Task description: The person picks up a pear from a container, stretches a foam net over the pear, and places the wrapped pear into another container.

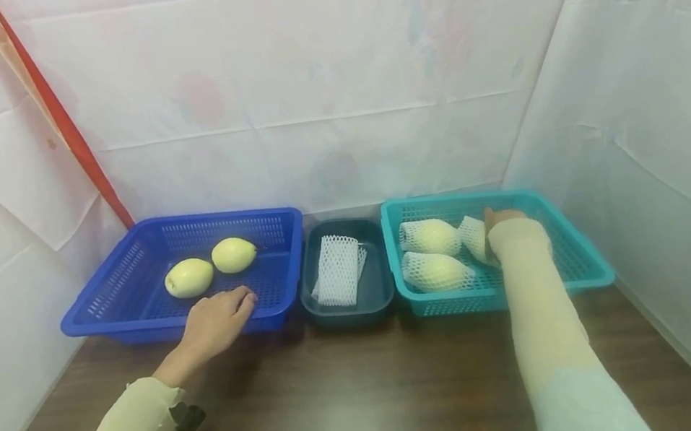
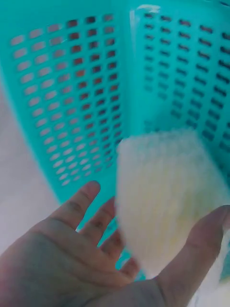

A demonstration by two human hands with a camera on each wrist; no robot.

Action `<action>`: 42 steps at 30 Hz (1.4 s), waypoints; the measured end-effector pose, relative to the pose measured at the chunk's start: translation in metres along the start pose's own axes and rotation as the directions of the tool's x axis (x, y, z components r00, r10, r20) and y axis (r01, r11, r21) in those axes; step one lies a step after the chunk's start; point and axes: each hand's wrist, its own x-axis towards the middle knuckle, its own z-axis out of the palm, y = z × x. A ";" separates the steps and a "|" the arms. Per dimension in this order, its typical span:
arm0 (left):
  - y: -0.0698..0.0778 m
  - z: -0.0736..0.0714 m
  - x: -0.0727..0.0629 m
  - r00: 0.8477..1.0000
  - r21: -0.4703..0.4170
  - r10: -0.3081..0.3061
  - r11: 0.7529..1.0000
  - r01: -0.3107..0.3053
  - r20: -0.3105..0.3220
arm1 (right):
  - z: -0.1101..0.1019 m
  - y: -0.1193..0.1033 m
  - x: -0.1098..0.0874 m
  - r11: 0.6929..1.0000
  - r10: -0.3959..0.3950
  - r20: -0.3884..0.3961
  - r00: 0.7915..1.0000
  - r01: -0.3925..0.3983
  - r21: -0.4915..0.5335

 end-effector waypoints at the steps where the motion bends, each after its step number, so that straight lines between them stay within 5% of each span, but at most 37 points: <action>1: 0.000 0.000 0.000 1.000 -0.002 -0.001 1.000 0.001 0.002 | -0.005 0.001 0.000 0.999 -0.001 0.009 1.000 0.000 0.043; 5: -0.003 -0.001 0.003 1.000 -0.009 -0.004 1.000 0.005 0.005 | -0.032 0.001 0.007 0.991 0.038 0.036 0.999 -0.042 0.130; 9: -0.007 -0.002 0.007 1.000 -0.009 -0.008 1.000 0.008 -0.002 | -0.049 0.000 0.031 0.989 -0.147 0.028 0.989 0.147 -0.017; 13: -0.012 -0.003 0.011 1.000 0.006 -0.009 1.000 0.009 0.001 | -0.052 -0.005 0.043 0.917 -0.383 0.026 0.923 0.384 -0.107; 17: -0.015 -0.005 0.013 1.000 0.016 -0.012 1.000 0.012 0.005 | -0.046 -0.015 0.032 0.870 -0.489 -0.016 0.872 0.486 -0.088; 22: -0.019 -0.006 0.013 1.000 0.017 -0.023 1.000 0.023 0.010 | -0.023 -0.026 0.017 0.783 -0.621 -0.133 0.773 0.600 -0.165; 26: -0.022 -0.005 0.013 0.999 0.019 -0.029 0.999 0.029 0.017 | 0.002 -0.035 0.002 0.749 -0.663 -0.187 0.725 0.645 -0.156; 32: -0.020 -0.004 0.016 0.999 0.011 -0.028 1.000 0.028 0.027 | 0.039 -0.044 -0.012 0.727 -0.686 -0.206 0.698 0.673 -0.139; 42: -0.018 -0.004 0.016 0.999 0.004 -0.036 0.999 0.036 0.026 | 0.084 -0.051 -0.014 0.719 -0.691 -0.194 0.696 0.688 -0.095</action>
